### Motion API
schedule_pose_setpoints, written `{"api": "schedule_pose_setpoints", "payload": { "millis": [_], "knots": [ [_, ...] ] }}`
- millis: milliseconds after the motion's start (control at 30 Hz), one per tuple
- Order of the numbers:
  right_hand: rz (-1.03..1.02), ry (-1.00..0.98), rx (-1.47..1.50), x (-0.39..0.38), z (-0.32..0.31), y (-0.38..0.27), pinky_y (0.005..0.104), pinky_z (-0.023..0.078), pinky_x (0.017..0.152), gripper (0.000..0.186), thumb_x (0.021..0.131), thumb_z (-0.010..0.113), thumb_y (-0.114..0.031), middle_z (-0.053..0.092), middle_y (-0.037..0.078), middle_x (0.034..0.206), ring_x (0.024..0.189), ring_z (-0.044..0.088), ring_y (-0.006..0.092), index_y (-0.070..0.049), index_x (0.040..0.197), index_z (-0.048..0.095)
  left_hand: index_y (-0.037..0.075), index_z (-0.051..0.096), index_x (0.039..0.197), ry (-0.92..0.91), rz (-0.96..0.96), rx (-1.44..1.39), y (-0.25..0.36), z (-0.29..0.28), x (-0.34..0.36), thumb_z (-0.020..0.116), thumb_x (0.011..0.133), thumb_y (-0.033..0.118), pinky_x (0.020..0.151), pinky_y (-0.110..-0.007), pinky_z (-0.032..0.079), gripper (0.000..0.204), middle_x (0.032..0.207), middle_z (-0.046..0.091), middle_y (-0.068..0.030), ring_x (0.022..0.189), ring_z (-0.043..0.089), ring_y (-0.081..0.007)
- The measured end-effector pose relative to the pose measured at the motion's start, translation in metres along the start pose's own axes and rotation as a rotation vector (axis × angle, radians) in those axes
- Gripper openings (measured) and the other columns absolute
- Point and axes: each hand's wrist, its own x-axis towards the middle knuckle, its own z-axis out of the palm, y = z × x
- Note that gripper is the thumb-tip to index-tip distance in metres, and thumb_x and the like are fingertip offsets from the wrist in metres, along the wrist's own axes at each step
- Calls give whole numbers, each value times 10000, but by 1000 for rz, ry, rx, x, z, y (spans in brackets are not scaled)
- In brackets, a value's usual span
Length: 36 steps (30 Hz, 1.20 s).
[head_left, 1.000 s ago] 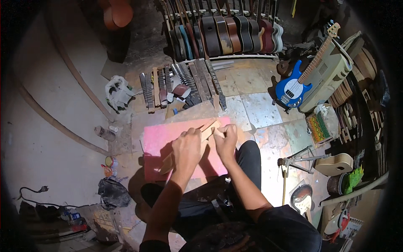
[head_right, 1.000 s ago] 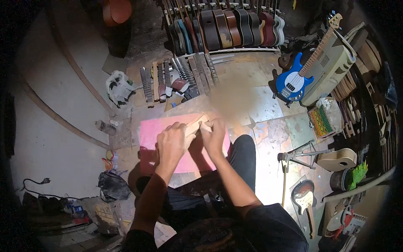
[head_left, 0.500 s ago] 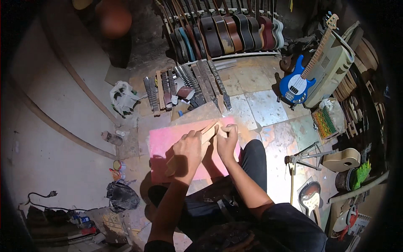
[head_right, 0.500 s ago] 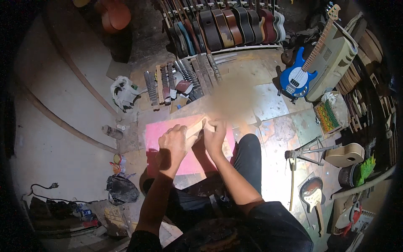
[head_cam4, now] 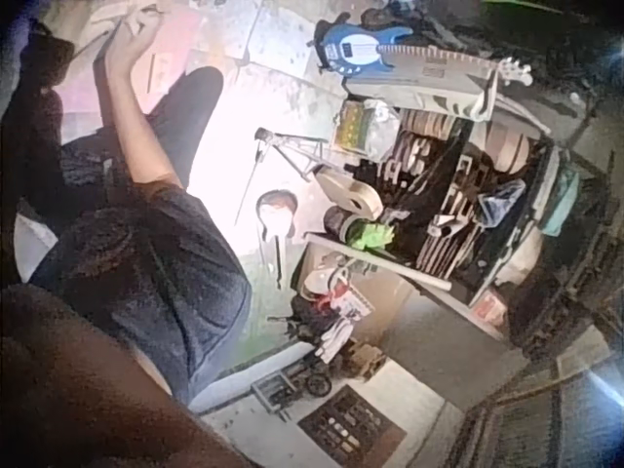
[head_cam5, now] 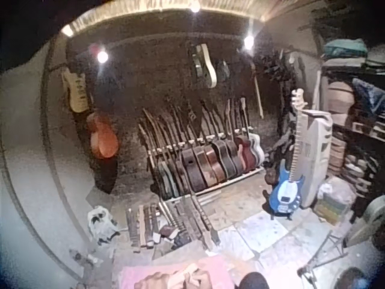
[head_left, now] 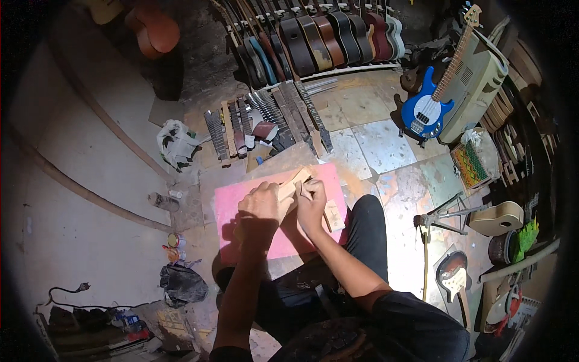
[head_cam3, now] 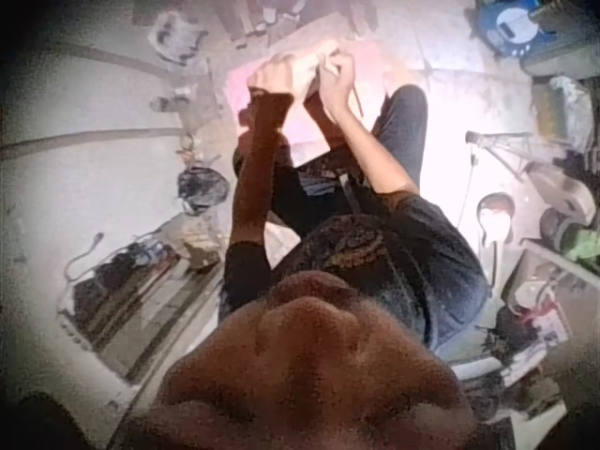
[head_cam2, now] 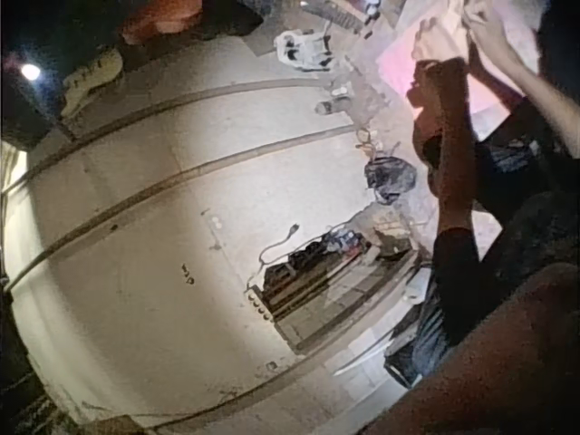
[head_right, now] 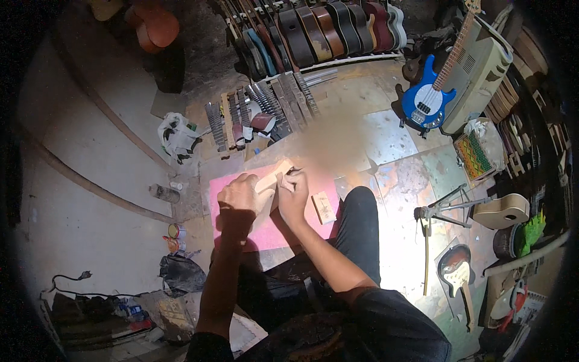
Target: The person sands the surface and edges of a wooden guitar body using a sanding block, turning the piece over to reach different areas.
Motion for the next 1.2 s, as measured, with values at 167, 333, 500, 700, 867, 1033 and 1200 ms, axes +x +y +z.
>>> {"api": "schedule_pose_setpoints", "payload": {
  "millis": [167, 333, 500, 700, 867, 1033, 1200],
  "knots": [
    [142, -4, 17, 10, 2, -3, 294, 448, 756, 251, 951, 760, -51, 525, 28, 882, 829, 492, 127, -52, 862, 525, 145, 723, 1091, 5, -8, 17, -4, 0, 5, 801, 818, 420, 830, -484, 566, 395, 1084, 722, -110, 998, 714, -361],
    [397, -25, 194, -5, 7, -29, 270, 443, 735, 243, 969, 750, -72, 558, -4, 851, 809, 499, 85, -65, 852, 537, 119, 713, 1075, 49, 49, -31, -9, 0, -1, 785, 836, 361, 829, -499, 552, 347, 1063, 715, -136, 985, 709, -375],
    [366, -54, 150, -24, 22, -39, 270, 456, 732, 217, 980, 736, -81, 576, 1, 839, 802, 521, 87, -51, 863, 557, 105, 705, 1060, 83, 73, -61, -13, 7, 2, 761, 851, 346, 833, -501, 547, 324, 1059, 711, -141, 981, 702, -386],
    [470, -21, 200, 1, 16, -45, 277, 476, 718, 192, 989, 726, -88, 608, 2, 853, 790, 543, 86, -44, 875, 578, 94, 694, 1065, 88, 64, -81, -9, 3, 3, 749, 851, 358, 837, -509, 541, 344, 1064, 707, -151, 990, 694, -399],
    [438, -47, 210, -4, 14, -42, 261, 463, 689, 164, 1021, 686, -104, 607, -17, 841, 771, 541, 60, -53, 900, 587, 92, 689, 1047, 94, 84, -101, -14, 8, -2, 741, 854, 342, 837, -516, 542, 320, 1053, 701, -167, 995, 688, -409],
    [239, -138, 68, -29, 21, -54, 285, 486, 743, 208, 987, 726, -91, 594, 29, 867, 815, 573, 102, -34, 872, 562, 99, 678, 1053, 67, 28, -84, -14, 7, 0, 776, 822, 355, 822, -517, 546, 358, 1057, 693, -154, 989, 689, -402],
    [227, 45, -101, 12, 3, -16, 339, 476, 777, 254, 917, 787, -80, 598, 93, 886, 842, 585, 204, -16, 826, 558, 116, 687, 1063, 94, 64, -55, -3, 5, -2, 812, 788, 362, 807, -523, 551, 390, 1091, 706, -111, 968, 702, -390]
  ]
}}
